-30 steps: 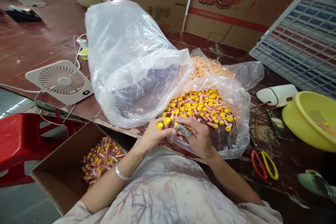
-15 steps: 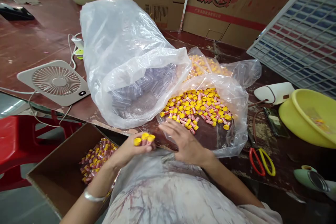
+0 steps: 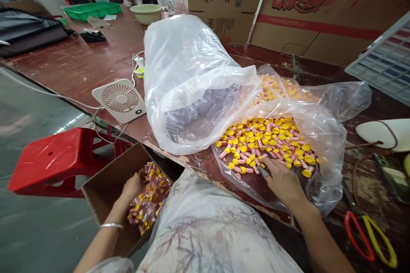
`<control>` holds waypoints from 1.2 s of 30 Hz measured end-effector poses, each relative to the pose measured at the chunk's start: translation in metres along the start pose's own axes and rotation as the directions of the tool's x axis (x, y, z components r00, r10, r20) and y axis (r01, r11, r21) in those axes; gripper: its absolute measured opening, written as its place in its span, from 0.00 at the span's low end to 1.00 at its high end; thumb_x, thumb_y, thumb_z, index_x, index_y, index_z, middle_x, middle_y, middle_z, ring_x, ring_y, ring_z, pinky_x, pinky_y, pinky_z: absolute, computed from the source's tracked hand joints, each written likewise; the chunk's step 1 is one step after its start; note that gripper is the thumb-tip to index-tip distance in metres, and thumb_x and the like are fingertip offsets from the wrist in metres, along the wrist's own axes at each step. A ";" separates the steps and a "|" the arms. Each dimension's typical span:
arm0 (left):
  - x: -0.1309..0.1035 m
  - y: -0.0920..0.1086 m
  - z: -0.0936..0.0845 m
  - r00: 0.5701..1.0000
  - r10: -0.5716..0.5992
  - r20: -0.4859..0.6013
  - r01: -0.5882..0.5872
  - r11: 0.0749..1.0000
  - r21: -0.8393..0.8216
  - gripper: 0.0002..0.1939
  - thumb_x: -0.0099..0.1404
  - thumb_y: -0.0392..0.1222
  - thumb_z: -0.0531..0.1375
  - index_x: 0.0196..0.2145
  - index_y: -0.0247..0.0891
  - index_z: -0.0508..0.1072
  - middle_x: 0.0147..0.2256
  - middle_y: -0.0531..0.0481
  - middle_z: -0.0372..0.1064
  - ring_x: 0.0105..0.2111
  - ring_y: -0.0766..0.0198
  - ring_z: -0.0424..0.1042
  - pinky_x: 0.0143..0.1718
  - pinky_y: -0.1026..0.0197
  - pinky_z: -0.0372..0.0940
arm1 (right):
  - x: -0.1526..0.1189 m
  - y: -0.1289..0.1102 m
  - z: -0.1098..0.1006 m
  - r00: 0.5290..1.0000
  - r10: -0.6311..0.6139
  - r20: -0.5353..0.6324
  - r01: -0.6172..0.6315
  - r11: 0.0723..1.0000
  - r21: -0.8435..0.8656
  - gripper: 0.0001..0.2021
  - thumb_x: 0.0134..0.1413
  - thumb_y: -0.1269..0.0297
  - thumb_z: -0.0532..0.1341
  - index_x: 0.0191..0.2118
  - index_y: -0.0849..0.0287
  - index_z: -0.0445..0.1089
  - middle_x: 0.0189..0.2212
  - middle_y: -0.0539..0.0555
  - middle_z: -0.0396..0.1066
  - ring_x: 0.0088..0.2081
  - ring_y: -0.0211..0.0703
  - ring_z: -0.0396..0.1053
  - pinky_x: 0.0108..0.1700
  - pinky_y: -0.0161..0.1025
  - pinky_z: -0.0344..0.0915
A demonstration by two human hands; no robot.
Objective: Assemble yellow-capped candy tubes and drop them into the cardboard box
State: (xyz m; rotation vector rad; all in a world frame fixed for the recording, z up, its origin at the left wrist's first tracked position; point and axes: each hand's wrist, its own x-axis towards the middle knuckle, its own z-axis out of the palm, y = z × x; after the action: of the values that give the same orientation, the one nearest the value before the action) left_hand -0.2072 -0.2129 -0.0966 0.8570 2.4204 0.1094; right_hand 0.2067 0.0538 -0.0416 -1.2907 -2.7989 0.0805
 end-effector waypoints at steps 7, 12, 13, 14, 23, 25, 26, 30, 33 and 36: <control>-0.007 0.116 -0.070 0.676 0.617 -0.402 -0.463 0.781 0.420 0.15 0.73 0.39 0.50 0.45 0.39 0.77 0.43 0.39 0.75 0.46 0.50 0.73 0.45 0.56 0.65 | 0.007 -0.003 -0.001 0.999 0.049 0.003 -0.049 0.998 0.044 0.18 0.49 0.77 0.60 0.47 0.55 0.68 0.43 0.55 0.77 0.42 0.52 0.77 0.39 0.44 0.71; 0.032 0.168 -0.080 0.755 0.586 -0.293 -0.296 0.704 0.645 0.16 0.67 0.28 0.50 0.37 0.29 0.79 0.43 0.27 0.73 0.47 0.40 0.71 0.42 0.47 0.64 | -0.002 0.004 -0.005 0.983 0.104 -0.149 -0.057 0.955 0.293 0.20 0.48 0.76 0.59 0.48 0.55 0.69 0.45 0.56 0.75 0.41 0.50 0.77 0.42 0.46 0.74; 0.039 0.167 -0.081 0.760 0.578 -0.297 -0.295 0.714 0.635 0.16 0.67 0.28 0.51 0.37 0.28 0.80 0.42 0.26 0.72 0.47 0.39 0.71 0.42 0.46 0.65 | -0.005 0.007 -0.008 0.976 0.134 -0.174 -0.059 0.923 0.380 0.18 0.50 0.74 0.59 0.48 0.55 0.69 0.45 0.56 0.75 0.40 0.48 0.77 0.43 0.46 0.75; 0.045 0.164 -0.082 0.753 0.582 -0.308 -0.314 0.728 0.609 0.15 0.67 0.30 0.52 0.38 0.29 0.80 0.42 0.27 0.72 0.47 0.39 0.71 0.42 0.46 0.65 | -0.008 0.008 -0.010 0.967 0.169 -0.191 -0.061 0.881 0.469 0.16 0.53 0.72 0.60 0.48 0.55 0.70 0.45 0.56 0.75 0.40 0.47 0.77 0.44 0.46 0.76; -0.021 0.173 -0.067 0.624 0.641 -0.447 -0.779 0.552 -0.297 0.13 0.66 0.48 0.65 0.44 0.39 0.79 0.39 0.47 0.79 0.38 0.60 0.75 0.44 0.59 0.71 | 0.013 -0.047 -0.052 0.930 0.094 -0.355 0.271 0.475 0.837 0.18 0.54 0.66 0.71 0.51 0.51 0.74 0.46 0.54 0.78 0.48 0.47 0.78 0.52 0.44 0.77; -0.036 0.186 -0.058 0.700 0.597 -0.391 -0.701 0.469 -0.538 0.15 0.63 0.48 0.67 0.45 0.39 0.80 0.38 0.47 0.79 0.36 0.62 0.75 0.40 0.61 0.72 | 0.023 -0.062 -0.060 0.909 0.032 -0.416 0.356 0.459 0.814 0.17 0.55 0.67 0.71 0.50 0.51 0.75 0.46 0.54 0.78 0.48 0.47 0.77 0.52 0.44 0.77; -0.040 0.191 -0.054 0.740 0.565 -0.364 -0.631 0.398 -0.666 0.17 0.62 0.48 0.69 0.46 0.38 0.79 0.38 0.47 0.79 0.35 0.63 0.76 0.38 0.62 0.72 | 0.027 -0.067 -0.063 0.900 0.021 -0.436 0.379 0.457 0.805 0.16 0.56 0.67 0.70 0.50 0.51 0.75 0.46 0.54 0.78 0.48 0.47 0.77 0.52 0.44 0.77; -0.047 0.206 -0.036 0.879 0.428 -0.211 -0.251 0.039 -0.967 0.23 0.54 0.46 0.74 0.46 0.37 0.78 0.38 0.47 0.79 0.35 0.63 0.77 0.36 0.64 0.73 | 0.031 -0.074 -0.062 0.904 0.067 -0.423 0.358 0.426 0.831 0.15 0.58 0.67 0.69 0.50 0.52 0.74 0.46 0.54 0.78 0.48 0.45 0.77 0.52 0.43 0.77; -0.052 0.214 -0.023 0.896 0.438 -0.077 -0.061 -0.052 -0.997 0.20 0.50 0.43 0.76 0.39 0.35 0.79 0.35 0.48 0.80 0.34 0.65 0.78 0.38 0.65 0.73 | 0.028 -0.074 -0.056 0.914 0.082 -0.396 0.325 0.433 0.841 0.14 0.59 0.67 0.68 0.51 0.52 0.74 0.47 0.54 0.78 0.48 0.45 0.78 0.52 0.43 0.76; -0.062 0.223 -0.012 0.828 0.560 0.015 0.027 -0.014 -1.000 0.20 0.51 0.41 0.77 0.40 0.34 0.80 0.38 0.47 0.81 0.37 0.63 0.79 0.43 0.63 0.72 | 0.027 -0.077 -0.053 0.916 0.013 -0.400 0.342 0.492 0.800 0.13 0.60 0.68 0.66 0.51 0.52 0.74 0.46 0.53 0.79 0.48 0.45 0.78 0.51 0.42 0.76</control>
State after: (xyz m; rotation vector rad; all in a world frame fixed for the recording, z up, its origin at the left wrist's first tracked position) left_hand -0.0509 -0.0720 0.0003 0.4886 1.0503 1.4701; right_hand 0.1350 0.0255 0.0178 -0.6470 -1.9991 0.9940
